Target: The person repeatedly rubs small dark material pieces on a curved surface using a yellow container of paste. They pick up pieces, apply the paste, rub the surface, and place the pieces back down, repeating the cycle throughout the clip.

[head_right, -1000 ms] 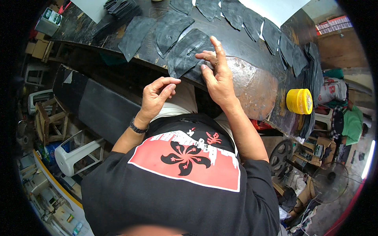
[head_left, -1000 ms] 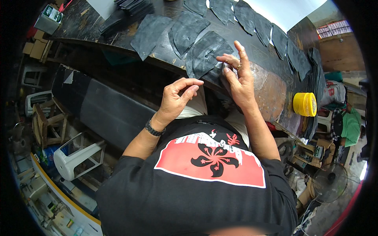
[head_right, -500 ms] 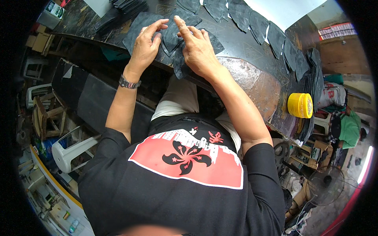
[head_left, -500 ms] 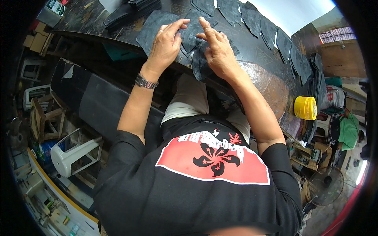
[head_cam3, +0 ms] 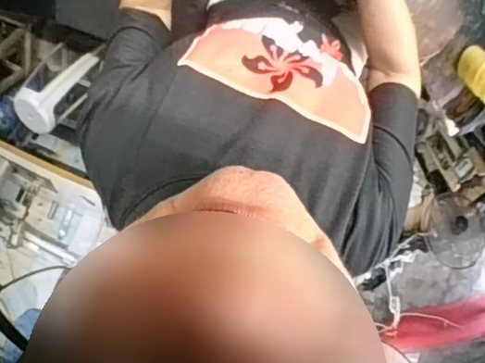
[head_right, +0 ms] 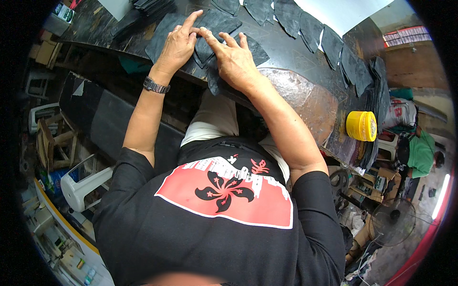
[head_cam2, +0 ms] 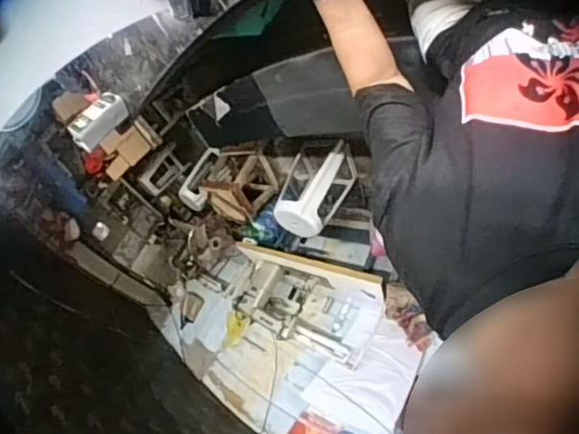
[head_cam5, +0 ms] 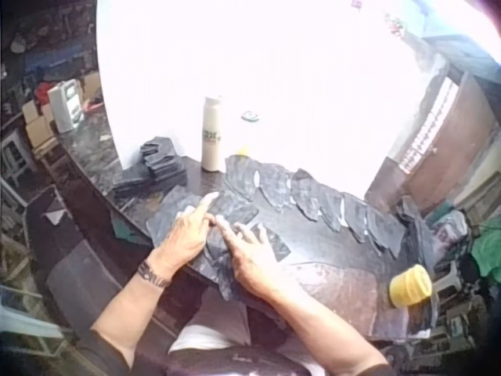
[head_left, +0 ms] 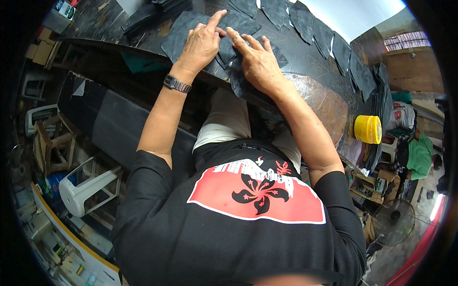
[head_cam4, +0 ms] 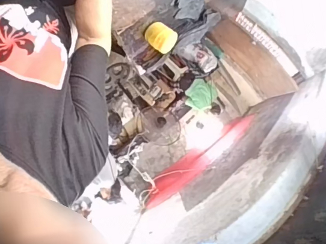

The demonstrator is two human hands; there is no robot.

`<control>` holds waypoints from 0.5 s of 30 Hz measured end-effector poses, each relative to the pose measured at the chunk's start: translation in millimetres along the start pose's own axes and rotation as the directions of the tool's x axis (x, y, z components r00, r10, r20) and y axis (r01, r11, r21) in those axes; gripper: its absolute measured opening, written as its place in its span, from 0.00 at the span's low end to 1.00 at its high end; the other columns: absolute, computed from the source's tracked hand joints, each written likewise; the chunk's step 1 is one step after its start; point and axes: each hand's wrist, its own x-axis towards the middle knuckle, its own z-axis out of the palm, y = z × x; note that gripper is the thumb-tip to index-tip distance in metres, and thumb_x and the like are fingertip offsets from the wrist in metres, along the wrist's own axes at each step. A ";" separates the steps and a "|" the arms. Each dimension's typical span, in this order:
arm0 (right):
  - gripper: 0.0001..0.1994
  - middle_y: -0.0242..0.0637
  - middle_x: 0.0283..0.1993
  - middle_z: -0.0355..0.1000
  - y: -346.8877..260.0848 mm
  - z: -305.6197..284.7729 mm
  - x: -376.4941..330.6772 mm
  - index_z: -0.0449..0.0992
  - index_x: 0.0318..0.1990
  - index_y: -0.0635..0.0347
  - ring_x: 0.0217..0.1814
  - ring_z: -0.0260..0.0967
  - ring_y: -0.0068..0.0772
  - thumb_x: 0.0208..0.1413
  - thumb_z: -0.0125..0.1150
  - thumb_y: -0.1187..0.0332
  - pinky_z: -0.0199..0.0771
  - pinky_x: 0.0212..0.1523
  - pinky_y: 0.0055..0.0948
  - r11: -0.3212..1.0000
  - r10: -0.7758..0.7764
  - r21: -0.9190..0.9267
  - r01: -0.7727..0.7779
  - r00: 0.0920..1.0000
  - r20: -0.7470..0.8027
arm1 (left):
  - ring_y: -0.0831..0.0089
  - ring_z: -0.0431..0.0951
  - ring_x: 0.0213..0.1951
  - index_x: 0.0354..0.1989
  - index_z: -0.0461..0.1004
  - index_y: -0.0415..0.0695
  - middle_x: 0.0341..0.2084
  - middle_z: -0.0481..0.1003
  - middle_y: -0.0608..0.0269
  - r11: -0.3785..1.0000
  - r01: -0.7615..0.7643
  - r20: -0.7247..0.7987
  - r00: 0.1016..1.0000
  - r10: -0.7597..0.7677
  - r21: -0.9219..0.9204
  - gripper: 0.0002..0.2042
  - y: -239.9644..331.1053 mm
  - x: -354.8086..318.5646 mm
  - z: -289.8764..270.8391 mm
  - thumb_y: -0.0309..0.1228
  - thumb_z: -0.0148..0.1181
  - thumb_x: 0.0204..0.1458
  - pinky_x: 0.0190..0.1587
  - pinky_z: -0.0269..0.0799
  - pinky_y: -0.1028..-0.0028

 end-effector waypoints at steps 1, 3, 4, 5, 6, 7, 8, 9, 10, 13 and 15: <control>0.43 0.51 0.53 0.78 -1.3 -2.0 0.9 0.51 0.77 0.46 0.70 0.65 0.52 0.52 0.55 0.81 0.49 0.72 0.68 1.000 0.018 0.012 -0.018 1.000 0.012 | 0.56 0.80 0.47 0.72 0.60 0.55 0.40 0.84 0.64 1.000 -0.001 0.001 1.000 0.001 -0.004 0.29 0.1 1.5 -0.1 0.25 0.54 0.60 0.56 0.71 0.54; 0.44 0.46 0.53 0.78 -0.7 -9.5 2.5 0.49 0.78 0.45 0.66 0.69 0.46 0.52 0.55 0.81 0.53 0.73 0.60 0.992 0.069 0.101 -0.072 0.997 0.032 | 0.56 0.80 0.46 0.72 0.60 0.54 0.40 0.84 0.62 1.000 0.007 0.017 1.000 -0.007 0.004 0.29 0.6 4.6 -0.3 0.26 0.54 0.61 0.54 0.73 0.54; 0.44 0.43 0.53 0.78 0.9 -14.6 2.8 0.49 0.78 0.45 0.65 0.71 0.43 0.53 0.55 0.81 0.54 0.73 0.56 0.985 0.085 0.147 -0.089 0.996 0.038 | 0.55 0.80 0.46 0.72 0.60 0.54 0.40 0.84 0.60 0.999 0.027 0.031 0.999 -0.026 -0.027 0.29 0.8 6.0 -0.6 0.26 0.54 0.61 0.54 0.74 0.57; 0.44 0.43 0.50 0.78 3.7 -20.3 2.8 0.49 0.78 0.45 0.62 0.72 0.40 0.53 0.57 0.80 0.57 0.72 0.52 0.935 0.166 0.309 -0.173 0.985 0.049 | 0.55 0.80 0.47 0.72 0.59 0.54 0.40 0.83 0.57 0.997 0.056 0.056 0.997 -0.053 -0.054 0.29 0.8 7.6 -0.8 0.26 0.54 0.62 0.54 0.75 0.59; 0.44 0.42 0.48 0.79 8.3 -26.8 2.6 0.49 0.78 0.46 0.59 0.74 0.37 0.54 0.58 0.79 0.59 0.71 0.48 0.856 0.226 0.466 -0.225 0.973 0.054 | 0.54 0.80 0.48 0.73 0.59 0.54 0.40 0.83 0.55 0.995 0.063 0.060 0.996 -0.059 -0.081 0.29 1.4 7.9 -0.3 0.26 0.55 0.62 0.54 0.76 0.62; 0.43 0.41 0.45 0.79 13.0 -32.8 1.1 0.49 0.78 0.47 0.56 0.75 0.34 0.55 0.59 0.78 0.61 0.70 0.44 0.757 0.264 0.606 -0.243 0.963 0.055 | 0.57 0.80 0.46 0.72 0.60 0.54 0.40 0.82 0.56 0.995 0.057 0.043 0.998 -0.053 -0.086 0.28 2.4 7.8 0.4 0.26 0.55 0.62 0.53 0.76 0.63; 0.42 0.39 0.43 0.79 19.0 -39.1 -0.2 0.50 0.78 0.49 0.52 0.75 0.30 0.57 0.62 0.75 0.65 0.66 0.35 0.612 0.348 0.734 -0.296 0.933 0.086 | 0.59 0.80 0.45 0.71 0.61 0.53 0.39 0.81 0.56 0.996 0.026 0.002 1.000 -0.026 -0.088 0.28 3.3 8.2 0.8 0.25 0.56 0.62 0.52 0.76 0.65; 0.39 0.41 0.45 0.79 23.5 -46.1 -6.9 0.51 0.77 0.51 0.55 0.74 0.33 0.60 0.61 0.73 0.64 0.67 0.38 0.531 0.414 0.786 -0.316 0.906 0.085 | 0.61 0.80 0.44 0.71 0.62 0.53 0.39 0.80 0.57 0.996 0.021 -0.017 1.000 -0.023 -0.082 0.27 4.6 7.9 1.0 0.25 0.57 0.62 0.51 0.76 0.66; 0.38 0.42 0.47 0.79 25.3 -50.6 -15.8 0.51 0.77 0.51 0.56 0.74 0.33 0.60 0.60 0.73 0.62 0.68 0.39 0.519 0.447 0.795 -0.314 0.892 0.060 | 0.61 0.78 0.41 0.68 0.65 0.51 0.38 0.78 0.57 0.989 -0.021 -0.090 0.996 0.008 -0.144 0.26 6.2 7.0 0.8 0.25 0.57 0.60 0.48 0.75 0.66; 0.40 0.39 0.49 0.80 23.3 -53.1 -39.9 0.49 0.78 0.52 0.58 0.73 0.38 0.58 0.60 0.74 0.58 0.68 0.44 0.670 0.451 0.673 -0.313 0.892 -0.035 | 0.64 0.74 0.36 0.64 0.68 0.45 0.38 0.72 0.59 0.962 -0.034 -0.179 0.984 -0.015 -0.270 0.26 13.0 5.0 -2.6 0.23 0.58 0.53 0.42 0.71 0.69; 0.41 0.39 0.52 0.80 13.9 -47.9 -55.1 0.46 0.78 0.51 0.63 0.72 0.42 0.58 0.58 0.75 0.44 0.75 0.55 0.802 0.413 0.503 -0.324 0.908 -0.074 | 0.69 0.74 0.37 0.67 0.65 0.41 0.38 0.73 0.60 0.952 0.021 -0.147 0.987 -0.069 -0.304 0.32 20.2 -2.6 -7.1 0.18 0.57 0.48 0.41 0.71 0.74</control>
